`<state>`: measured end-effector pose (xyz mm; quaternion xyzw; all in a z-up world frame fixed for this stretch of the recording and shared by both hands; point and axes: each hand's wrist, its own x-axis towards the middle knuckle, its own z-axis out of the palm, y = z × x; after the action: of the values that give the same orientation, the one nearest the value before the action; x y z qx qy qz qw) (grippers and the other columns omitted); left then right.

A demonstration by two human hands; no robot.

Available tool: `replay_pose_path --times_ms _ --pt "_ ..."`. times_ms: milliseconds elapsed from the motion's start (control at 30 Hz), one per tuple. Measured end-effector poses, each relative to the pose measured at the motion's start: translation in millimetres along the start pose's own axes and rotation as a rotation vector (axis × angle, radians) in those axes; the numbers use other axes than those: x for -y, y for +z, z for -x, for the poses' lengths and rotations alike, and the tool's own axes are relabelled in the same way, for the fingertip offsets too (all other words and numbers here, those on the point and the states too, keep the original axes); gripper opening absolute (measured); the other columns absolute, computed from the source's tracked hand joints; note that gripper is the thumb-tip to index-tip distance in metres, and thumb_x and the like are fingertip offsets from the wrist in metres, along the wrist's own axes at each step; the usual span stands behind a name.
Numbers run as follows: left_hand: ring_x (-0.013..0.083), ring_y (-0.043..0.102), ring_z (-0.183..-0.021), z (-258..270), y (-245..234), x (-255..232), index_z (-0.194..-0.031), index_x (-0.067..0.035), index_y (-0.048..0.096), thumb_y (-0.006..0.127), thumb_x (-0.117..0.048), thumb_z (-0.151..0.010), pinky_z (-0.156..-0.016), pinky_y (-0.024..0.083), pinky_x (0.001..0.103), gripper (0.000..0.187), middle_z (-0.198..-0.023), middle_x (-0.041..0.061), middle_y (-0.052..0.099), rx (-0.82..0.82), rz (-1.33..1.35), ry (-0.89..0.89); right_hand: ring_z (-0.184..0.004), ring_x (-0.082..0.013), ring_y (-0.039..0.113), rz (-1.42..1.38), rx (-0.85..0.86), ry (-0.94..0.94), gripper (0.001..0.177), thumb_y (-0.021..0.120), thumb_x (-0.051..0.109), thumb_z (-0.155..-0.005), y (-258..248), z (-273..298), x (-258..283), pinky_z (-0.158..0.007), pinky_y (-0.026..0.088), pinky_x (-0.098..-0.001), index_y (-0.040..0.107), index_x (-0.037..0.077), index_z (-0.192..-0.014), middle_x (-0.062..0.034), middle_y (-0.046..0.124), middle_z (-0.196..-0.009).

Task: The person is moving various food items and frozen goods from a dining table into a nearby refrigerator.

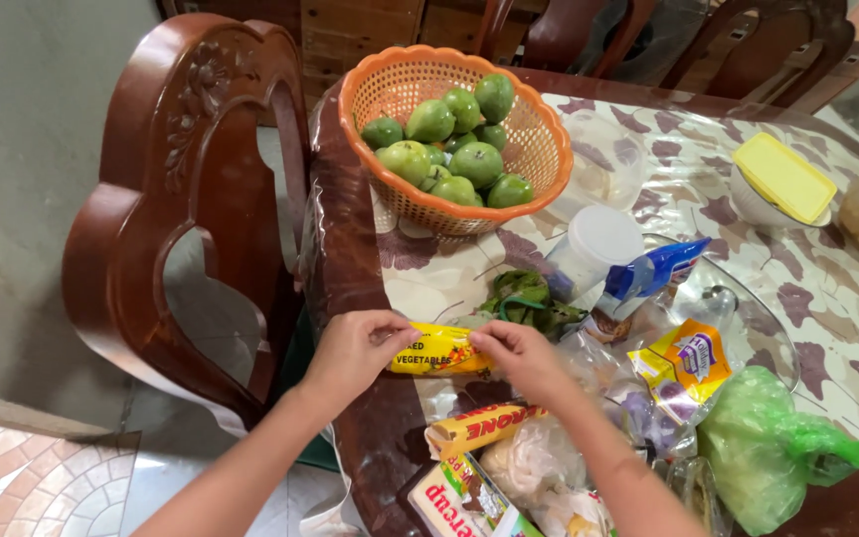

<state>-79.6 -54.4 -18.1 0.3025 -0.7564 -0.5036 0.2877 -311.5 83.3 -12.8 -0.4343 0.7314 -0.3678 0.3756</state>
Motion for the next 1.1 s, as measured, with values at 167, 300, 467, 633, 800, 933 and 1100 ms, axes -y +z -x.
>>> replay_pose_path --times_ms 167,300,467,633,800,933,1100 --pt "0.0244 0.064 -0.104 1.7 3.7 -5.7 -0.111 -0.013 0.079 0.075 -0.018 -0.087 -0.087 0.056 0.035 0.024 -0.121 0.015 0.064 -0.181 -0.361 0.266 -0.066 -0.0160 0.059 0.216 -0.255 -0.180 0.024 0.067 0.028 -0.097 23.2 7.7 20.0 -0.061 0.049 -0.0323 0.063 0.005 -0.100 -0.0061 0.066 -0.075" --pt "0.0238 0.061 -0.123 3.4 28.1 -8.9 -0.137 -0.017 0.061 0.076 -0.030 -0.080 -0.113 0.041 0.049 0.061 -0.134 0.004 0.062 -0.185 -0.950 0.820 -0.071 -0.0238 0.071 0.264 -0.279 -0.247 0.021 0.063 0.026 -0.096 23.7 1.1 16.5 -0.065 0.054 -0.0361 0.062 0.007 -0.101 -0.0075 0.073 -0.083" --pt "0.0277 0.060 -0.104 -1.3 27.1 -13.2 -0.140 -0.007 0.050 0.077 -0.055 -0.069 -0.096 0.041 0.051 0.090 -0.118 0.010 0.063 0.015 -0.902 0.676 -0.096 -0.0284 0.064 0.498 -0.480 -0.165 0.023 0.072 0.031 -0.091 33.9 4.3 31.8 -0.085 0.052 -0.0409 0.068 0.011 -0.100 -0.0131 0.067 -0.103" --pt "0.0267 0.059 -0.097 -11.6 17.5 -18.4 -0.137 -0.008 0.054 0.079 -0.057 -0.073 -0.081 0.043 0.043 0.084 -0.103 0.007 0.061 0.165 -0.943 0.583 -0.127 -0.0190 0.053 0.769 -0.425 -0.383 0.019 0.064 0.034 -0.097 14.4 7.0 29.7 -0.115 0.038 -0.0479 0.074 0.022 -0.108 -0.0001 0.069 -0.124" --pt "0.0294 0.063 -0.096 -5.6 -22.5 -57.3 -0.127 -0.004 0.060 0.083 -0.059 -0.068 -0.078 0.044 0.044 0.084 -0.098 0.009 0.066 0.173 -0.715 0.708 -0.118 -0.0270 0.060 0.873 0.008 -0.492 0.088 0.081 0.060 -0.071 -4.8 45.3 107.8 -0.114 0.010 -0.0680 0.059 0.013 -0.143 -0.0091 0.068 -0.129" --pt "0.0298 0.063 -0.097 25.5 -48.6 -120.2 -0.121 -0.007 0.064 0.086 -0.054 -0.064 -0.081 0.044 0.044 0.077 -0.094 0.009 0.067 0.272 -0.789 0.601 -0.104 -0.0299 0.069 0.865 0.034 -0.524 0.089 0.087 0.061 -0.061 -0.7 74.6 153.4 -0.108 0.029 -0.0627 0.066 0.011 -0.131 -0.0108 0.075 -0.113" --pt "0.0300 0.069 -0.095 82.3 -65.2 -175.8 -0.104 -0.013 0.074 0.085 -0.043 -0.068 -0.083 0.053 0.042 0.049 -0.096 0.008 0.075 0.261 -0.727 0.383 -0.070 -0.0276 0.072 0.553 0.237 -0.583 0.050 0.089 0.043 -0.069 -2.6 115.8 183.2 -0.065 0.055 -0.0363 0.074 0.006 -0.099 -0.0124 0.075 -0.080"
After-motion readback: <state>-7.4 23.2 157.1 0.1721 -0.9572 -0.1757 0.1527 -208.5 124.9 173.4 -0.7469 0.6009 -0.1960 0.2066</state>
